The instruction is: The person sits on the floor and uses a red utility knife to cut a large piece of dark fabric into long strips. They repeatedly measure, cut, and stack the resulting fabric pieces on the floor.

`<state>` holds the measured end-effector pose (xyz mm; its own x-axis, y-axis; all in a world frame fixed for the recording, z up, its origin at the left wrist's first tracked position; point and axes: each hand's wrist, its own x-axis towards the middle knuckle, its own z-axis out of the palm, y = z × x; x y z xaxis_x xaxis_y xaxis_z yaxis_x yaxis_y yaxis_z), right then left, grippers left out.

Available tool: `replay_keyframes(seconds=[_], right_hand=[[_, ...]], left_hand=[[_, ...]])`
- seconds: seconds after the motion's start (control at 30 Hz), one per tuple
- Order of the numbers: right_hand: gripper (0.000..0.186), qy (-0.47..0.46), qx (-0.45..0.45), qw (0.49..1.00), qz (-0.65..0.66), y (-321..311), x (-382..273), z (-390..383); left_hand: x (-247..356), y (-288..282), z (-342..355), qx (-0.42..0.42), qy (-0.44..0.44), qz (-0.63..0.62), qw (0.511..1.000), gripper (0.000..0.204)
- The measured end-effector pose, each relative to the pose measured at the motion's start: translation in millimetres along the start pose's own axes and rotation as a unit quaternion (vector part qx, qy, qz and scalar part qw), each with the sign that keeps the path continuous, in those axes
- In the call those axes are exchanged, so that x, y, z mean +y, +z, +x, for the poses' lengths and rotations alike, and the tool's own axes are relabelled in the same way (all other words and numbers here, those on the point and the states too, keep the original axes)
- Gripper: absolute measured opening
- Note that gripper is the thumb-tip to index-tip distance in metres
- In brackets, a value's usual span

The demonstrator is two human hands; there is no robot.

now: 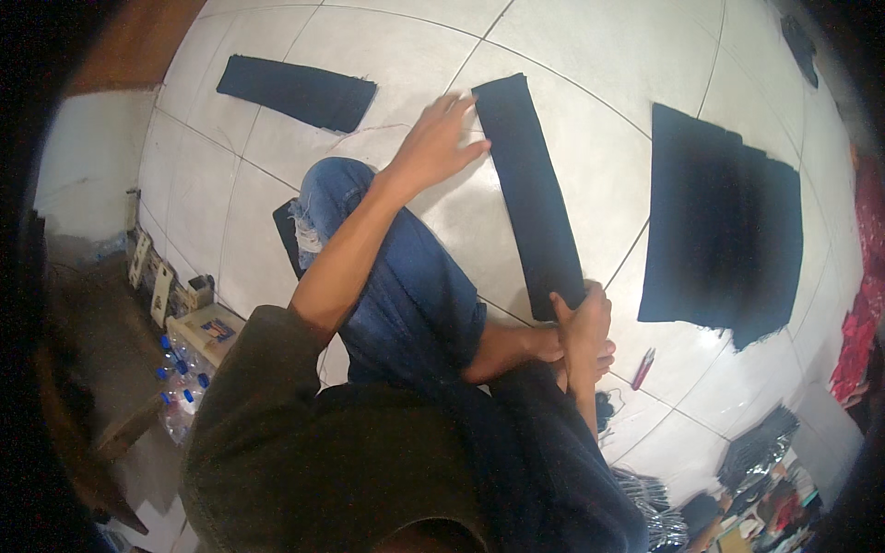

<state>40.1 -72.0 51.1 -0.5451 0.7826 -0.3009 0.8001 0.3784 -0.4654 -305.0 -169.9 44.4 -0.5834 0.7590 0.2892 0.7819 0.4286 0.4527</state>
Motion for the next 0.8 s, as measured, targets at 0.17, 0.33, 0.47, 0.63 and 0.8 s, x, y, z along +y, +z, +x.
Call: replay_keyframes(seconds=[0.17,0.33,0.47,0.63,0.8], right_hand=[[0.056,-0.023,-0.030,0.999,-0.019,1.7,13.6,6.1],[0.052,0.028,-0.069,0.991,0.110,-12.6,6.4,10.1],[0.040,-0.010,-0.142,0.989,0.037,-70.8,-23.0,30.5],[0.052,-0.150,-0.015,0.989,-0.011,-134.1,-67.5,73.8],[0.056,-0.080,-0.192,0.971,0.114,-126.5,-234.9,113.1]], left_hand=[[-8.5,30.1,81.7,-0.148,-0.063,0.071,0.984,0.064],[-7.9,37.2,97.2,-0.259,-0.117,0.020,0.959,0.049],[-26.3,24.3,95.3,-0.242,-0.124,-0.066,0.960,0.053],[-82.2,-58.1,104.0,-0.073,-0.195,-0.422,0.882,0.059],[-203.5,-189.7,98.2,0.065,-0.262,-0.474,0.838,0.077]])
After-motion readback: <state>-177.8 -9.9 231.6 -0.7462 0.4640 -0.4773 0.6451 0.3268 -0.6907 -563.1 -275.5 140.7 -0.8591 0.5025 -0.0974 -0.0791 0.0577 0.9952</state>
